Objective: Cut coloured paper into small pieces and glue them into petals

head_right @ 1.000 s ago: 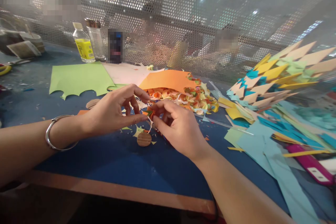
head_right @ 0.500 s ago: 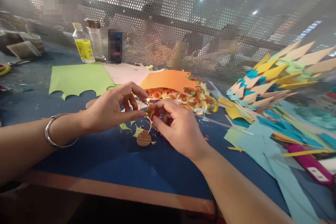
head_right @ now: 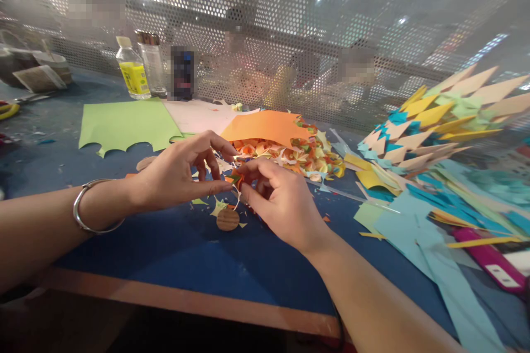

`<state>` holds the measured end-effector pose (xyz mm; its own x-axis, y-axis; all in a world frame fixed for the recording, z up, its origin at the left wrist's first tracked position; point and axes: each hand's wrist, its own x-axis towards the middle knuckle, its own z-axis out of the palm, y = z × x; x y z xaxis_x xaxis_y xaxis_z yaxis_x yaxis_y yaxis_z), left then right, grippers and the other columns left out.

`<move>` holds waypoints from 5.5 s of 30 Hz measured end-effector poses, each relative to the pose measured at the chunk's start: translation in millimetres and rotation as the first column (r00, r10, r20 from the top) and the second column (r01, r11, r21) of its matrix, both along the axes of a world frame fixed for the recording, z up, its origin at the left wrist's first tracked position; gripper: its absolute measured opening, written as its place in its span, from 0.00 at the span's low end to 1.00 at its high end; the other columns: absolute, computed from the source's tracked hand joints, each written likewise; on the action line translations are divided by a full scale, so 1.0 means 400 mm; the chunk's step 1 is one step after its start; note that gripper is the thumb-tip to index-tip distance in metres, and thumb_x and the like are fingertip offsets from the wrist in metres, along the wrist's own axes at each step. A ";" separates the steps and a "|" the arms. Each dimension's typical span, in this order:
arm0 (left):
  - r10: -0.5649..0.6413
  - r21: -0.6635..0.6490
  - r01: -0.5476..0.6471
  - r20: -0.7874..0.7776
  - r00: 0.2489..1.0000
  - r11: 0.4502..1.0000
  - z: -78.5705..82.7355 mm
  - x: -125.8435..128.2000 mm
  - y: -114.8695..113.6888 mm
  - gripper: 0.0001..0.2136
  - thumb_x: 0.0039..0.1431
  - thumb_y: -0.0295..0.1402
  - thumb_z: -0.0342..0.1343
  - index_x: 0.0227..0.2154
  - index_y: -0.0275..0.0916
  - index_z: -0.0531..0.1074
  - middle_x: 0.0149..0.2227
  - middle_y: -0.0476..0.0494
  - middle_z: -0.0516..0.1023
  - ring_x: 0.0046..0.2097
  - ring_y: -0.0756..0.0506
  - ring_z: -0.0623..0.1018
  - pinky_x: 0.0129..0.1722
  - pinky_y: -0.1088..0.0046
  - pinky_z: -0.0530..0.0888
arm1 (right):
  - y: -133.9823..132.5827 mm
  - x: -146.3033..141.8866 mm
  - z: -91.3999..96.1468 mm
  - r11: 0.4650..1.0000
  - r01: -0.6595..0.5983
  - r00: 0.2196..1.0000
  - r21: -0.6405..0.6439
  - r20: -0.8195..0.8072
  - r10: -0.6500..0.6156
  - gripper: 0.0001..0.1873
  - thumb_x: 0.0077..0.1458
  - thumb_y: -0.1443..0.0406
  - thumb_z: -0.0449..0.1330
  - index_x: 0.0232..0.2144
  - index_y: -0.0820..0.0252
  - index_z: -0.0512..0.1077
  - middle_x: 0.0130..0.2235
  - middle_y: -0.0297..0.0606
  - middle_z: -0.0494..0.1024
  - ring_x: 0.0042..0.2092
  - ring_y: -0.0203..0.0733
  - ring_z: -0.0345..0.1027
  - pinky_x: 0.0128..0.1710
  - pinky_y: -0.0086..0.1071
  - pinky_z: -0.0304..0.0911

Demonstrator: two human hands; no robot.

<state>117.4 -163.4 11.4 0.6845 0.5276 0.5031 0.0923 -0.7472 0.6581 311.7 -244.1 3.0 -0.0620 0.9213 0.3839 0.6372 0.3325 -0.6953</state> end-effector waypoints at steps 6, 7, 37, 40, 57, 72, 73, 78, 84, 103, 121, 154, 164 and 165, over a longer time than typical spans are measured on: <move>0.016 0.003 -0.016 -0.011 1.000 1.000 0.000 -0.001 0.003 0.15 0.53 0.29 0.61 0.44 0.37 0.66 0.45 0.44 0.76 0.31 0.55 0.76 0.25 0.82 0.72 | 0.001 -0.004 0.001 1.000 -0.001 1.000 -0.001 0.009 0.001 0.07 0.55 0.66 0.61 0.38 0.60 0.72 0.23 0.28 0.72 0.21 0.32 0.67 0.20 0.25 0.61; 0.013 -0.001 -0.013 -0.010 1.000 1.000 0.000 -0.001 0.004 0.15 0.53 0.30 0.61 0.44 0.37 0.66 0.44 0.44 0.76 0.31 0.55 0.76 0.25 0.82 0.72 | 0.002 -0.004 0.000 1.000 0.002 1.000 -0.001 0.013 -0.002 0.07 0.55 0.66 0.61 0.38 0.60 0.72 0.23 0.29 0.72 0.22 0.31 0.67 0.20 0.25 0.61; 0.056 0.113 -0.063 0.063 0.996 0.992 -0.001 0.002 -0.014 0.03 0.56 0.25 0.57 0.34 0.35 0.73 0.37 0.43 0.75 0.31 0.53 0.77 0.34 0.74 0.78 | -0.008 -0.008 0.008 1.000 0.028 0.999 0.011 0.028 -0.028 0.07 0.57 0.65 0.60 0.39 0.59 0.72 0.21 0.28 0.71 0.20 0.31 0.64 0.20 0.25 0.61; 0.061 0.115 -0.067 0.056 0.997 0.991 0.001 0.001 -0.014 0.03 0.56 0.25 0.57 0.34 0.35 0.73 0.36 0.43 0.75 0.31 0.52 0.78 0.34 0.74 0.78 | -0.009 -0.007 0.007 0.999 0.033 0.999 0.025 0.041 -0.034 0.07 0.57 0.64 0.59 0.39 0.59 0.73 0.21 0.28 0.70 0.20 0.31 0.63 0.19 0.25 0.60; 0.081 0.026 -0.081 0.005 0.997 0.996 -0.008 0.000 -0.009 0.03 0.58 0.29 0.58 0.31 0.35 0.74 0.32 0.44 0.74 0.31 0.51 0.75 0.33 0.74 0.75 | 0.002 -0.001 -0.011 0.994 0.080 0.990 0.078 0.111 -0.088 0.09 0.59 0.61 0.59 0.40 0.58 0.73 0.25 0.31 0.72 0.23 0.33 0.65 0.24 0.29 0.65; 0.093 0.041 -0.091 -0.035 0.995 0.995 -0.018 -0.004 0.004 0.03 0.59 0.29 0.56 0.34 0.37 0.74 0.35 0.45 0.76 0.34 0.50 0.75 0.35 0.72 0.75 | 0.003 -0.002 -0.009 0.991 0.066 0.984 0.115 0.159 -0.084 0.07 0.59 0.64 0.58 0.40 0.58 0.72 0.26 0.31 0.75 0.22 0.32 0.66 0.22 0.28 0.65; 0.090 0.048 -0.089 -0.032 0.995 0.995 -0.019 -0.005 0.004 0.03 0.59 0.29 0.56 0.35 0.38 0.74 0.35 0.44 0.76 0.34 0.50 0.75 0.36 0.71 0.75 | 0.003 -0.002 -0.008 0.991 0.065 0.983 0.118 0.163 -0.084 0.07 0.59 0.64 0.58 0.40 0.58 0.72 0.27 0.32 0.75 0.22 0.32 0.66 0.22 0.28 0.65; 0.065 0.093 -0.065 0.007 0.998 0.994 -0.022 -0.004 0.007 0.04 0.60 0.29 0.56 0.33 0.37 0.75 0.34 0.43 0.77 0.36 0.48 0.76 0.37 0.70 0.75 | 0.006 -0.003 -0.004 0.988 0.061 0.979 0.139 0.182 -0.086 0.06 0.59 0.65 0.58 0.39 0.58 0.72 0.27 0.32 0.75 0.22 0.31 0.65 0.22 0.28 0.65; 0.060 0.106 -0.060 -0.001 0.998 0.993 -0.022 -0.003 0.006 0.04 0.61 0.29 0.55 0.34 0.37 0.75 0.36 0.42 0.77 0.37 0.48 0.76 0.38 0.69 0.75 | 0.003 -0.002 -0.006 0.990 0.062 0.982 0.123 0.170 -0.083 0.07 0.59 0.65 0.58 0.40 0.58 0.72 0.28 0.32 0.75 0.22 0.31 0.66 0.22 0.28 0.65; 0.074 0.163 -0.067 -0.033 0.997 0.984 -0.026 0.001 0.002 0.04 0.58 0.25 0.54 0.32 0.34 0.74 0.36 0.42 0.77 0.38 0.49 0.76 0.38 0.71 0.75 | 0.007 -0.005 -0.009 0.986 0.031 0.978 0.166 0.196 -0.064 0.06 0.58 0.67 0.59 0.39 0.59 0.73 0.25 0.29 0.72 0.22 0.30 0.64 0.23 0.25 0.64; 0.070 -0.064 -0.080 -0.140 0.988 0.995 -0.034 0.023 0.002 0.04 0.51 0.23 0.53 0.27 0.34 0.72 0.27 0.47 0.75 0.28 0.52 0.74 0.29 0.76 0.71 | 0.009 -0.005 -0.016 0.995 0.018 0.973 0.098 0.228 -0.040 0.03 0.58 0.67 0.60 0.35 0.58 0.73 0.24 0.28 0.70 0.22 0.31 0.63 0.23 0.25 0.62; 0.021 0.290 0.071 -0.303 0.953 0.954 -0.023 0.006 0.006 0.03 0.56 0.25 0.51 0.32 0.37 0.68 0.29 0.46 0.76 0.30 0.49 0.74 0.29 0.73 0.68 | 0.003 0.002 -0.009 0.989 -0.104 0.930 0.108 0.362 0.058 0.05 0.60 0.69 0.57 0.37 0.58 0.72 0.32 0.35 0.76 0.32 0.37 0.70 0.32 0.31 0.66; 0.009 0.272 0.074 -0.293 0.956 0.959 -0.023 0.011 -0.001 0.03 0.53 0.24 0.52 0.29 0.37 0.67 0.26 0.49 0.73 0.28 0.51 0.71 0.28 0.75 0.65 | -0.003 -0.004 -0.012 0.984 -0.115 0.918 0.136 0.393 0.053 0.04 0.58 0.70 0.56 0.35 0.58 0.71 0.28 0.33 0.74 0.25 0.34 0.66 0.27 0.29 0.63; 0.011 0.266 0.068 -0.285 0.959 0.961 -0.024 0.012 -0.003 0.03 0.52 0.24 0.52 0.28 0.38 0.67 0.25 0.49 0.73 0.27 0.51 0.71 0.27 0.76 0.65 | -0.002 -0.004 -0.012 0.985 -0.109 0.916 0.133 0.399 0.047 0.04 0.58 0.70 0.56 0.34 0.58 0.71 0.28 0.33 0.74 0.25 0.34 0.66 0.27 0.29 0.62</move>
